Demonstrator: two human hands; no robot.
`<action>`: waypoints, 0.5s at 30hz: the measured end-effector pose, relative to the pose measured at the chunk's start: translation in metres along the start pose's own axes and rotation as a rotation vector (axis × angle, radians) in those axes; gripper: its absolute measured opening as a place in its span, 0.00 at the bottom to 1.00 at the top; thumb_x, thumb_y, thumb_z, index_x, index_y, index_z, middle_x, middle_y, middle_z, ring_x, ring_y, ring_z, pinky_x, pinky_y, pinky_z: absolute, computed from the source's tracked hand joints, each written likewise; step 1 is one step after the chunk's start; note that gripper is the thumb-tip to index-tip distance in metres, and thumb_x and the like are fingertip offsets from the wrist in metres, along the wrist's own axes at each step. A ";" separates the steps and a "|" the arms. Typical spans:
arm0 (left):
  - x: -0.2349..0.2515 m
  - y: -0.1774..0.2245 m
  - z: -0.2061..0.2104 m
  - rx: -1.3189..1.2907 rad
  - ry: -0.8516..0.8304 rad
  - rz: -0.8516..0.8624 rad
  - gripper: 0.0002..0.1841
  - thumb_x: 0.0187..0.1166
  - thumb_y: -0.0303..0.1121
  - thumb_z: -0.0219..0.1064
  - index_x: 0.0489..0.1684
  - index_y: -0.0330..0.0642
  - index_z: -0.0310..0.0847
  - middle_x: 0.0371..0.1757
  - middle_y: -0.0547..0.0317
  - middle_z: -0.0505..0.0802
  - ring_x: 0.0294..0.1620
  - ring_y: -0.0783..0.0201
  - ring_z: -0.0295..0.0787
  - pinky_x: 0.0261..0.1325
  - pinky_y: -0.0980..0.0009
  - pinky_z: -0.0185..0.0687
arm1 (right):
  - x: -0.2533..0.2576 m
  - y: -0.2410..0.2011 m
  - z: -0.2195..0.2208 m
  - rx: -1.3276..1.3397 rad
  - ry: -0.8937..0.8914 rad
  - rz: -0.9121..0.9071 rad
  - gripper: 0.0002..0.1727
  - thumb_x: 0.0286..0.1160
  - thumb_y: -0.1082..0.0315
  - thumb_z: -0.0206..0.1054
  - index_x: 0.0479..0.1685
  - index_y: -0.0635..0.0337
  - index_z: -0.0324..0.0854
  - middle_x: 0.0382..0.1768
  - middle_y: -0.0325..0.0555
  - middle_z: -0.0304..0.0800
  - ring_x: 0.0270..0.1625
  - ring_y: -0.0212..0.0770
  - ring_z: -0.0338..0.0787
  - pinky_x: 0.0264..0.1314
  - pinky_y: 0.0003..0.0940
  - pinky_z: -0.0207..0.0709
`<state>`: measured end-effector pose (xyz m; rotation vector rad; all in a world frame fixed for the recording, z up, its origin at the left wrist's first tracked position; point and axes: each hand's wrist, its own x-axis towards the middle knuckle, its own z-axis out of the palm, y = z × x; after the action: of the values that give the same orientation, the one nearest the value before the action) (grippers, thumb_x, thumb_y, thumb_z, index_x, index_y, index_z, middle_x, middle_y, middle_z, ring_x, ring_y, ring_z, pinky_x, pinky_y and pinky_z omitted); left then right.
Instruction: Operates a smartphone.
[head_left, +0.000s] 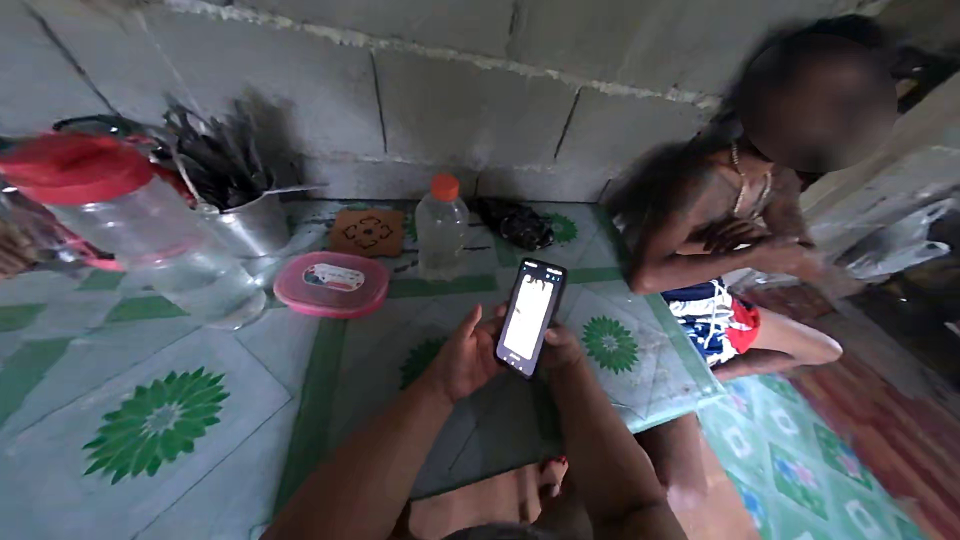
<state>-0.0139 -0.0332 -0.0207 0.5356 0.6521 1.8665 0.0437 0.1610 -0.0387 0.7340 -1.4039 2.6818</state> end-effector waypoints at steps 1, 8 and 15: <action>0.000 0.000 0.001 0.034 0.033 -0.013 0.44 0.86 0.64 0.19 0.83 0.39 0.63 0.72 0.45 0.85 0.70 0.53 0.85 0.71 0.55 0.83 | 0.000 -0.007 0.003 -0.014 0.018 -0.050 0.46 0.54 0.47 0.85 0.78 0.55 0.74 0.70 0.51 0.87 0.70 0.48 0.87 0.73 0.48 0.81; 0.003 0.001 0.005 0.200 0.334 0.003 0.37 0.93 0.56 0.22 0.81 0.43 0.68 0.68 0.51 0.89 0.65 0.57 0.88 0.66 0.58 0.83 | -0.047 -0.096 0.030 -0.597 0.941 -0.647 0.60 0.48 0.57 0.87 0.82 0.64 0.49 0.62 0.52 0.83 0.59 0.42 0.90 0.60 0.42 0.88; 0.005 -0.005 0.008 0.209 0.406 -0.060 0.31 0.95 0.53 0.30 0.76 0.42 0.72 0.59 0.52 0.92 0.55 0.59 0.92 0.58 0.62 0.87 | -0.135 -0.129 -0.005 -1.186 1.653 -0.822 0.68 0.45 0.73 0.88 0.89 0.75 0.39 0.79 0.75 0.64 0.75 0.53 0.77 0.74 0.39 0.78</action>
<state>-0.0071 -0.0255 -0.0183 0.2635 1.1285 1.8761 0.1917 0.2669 0.0017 -0.7236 -1.1811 0.7310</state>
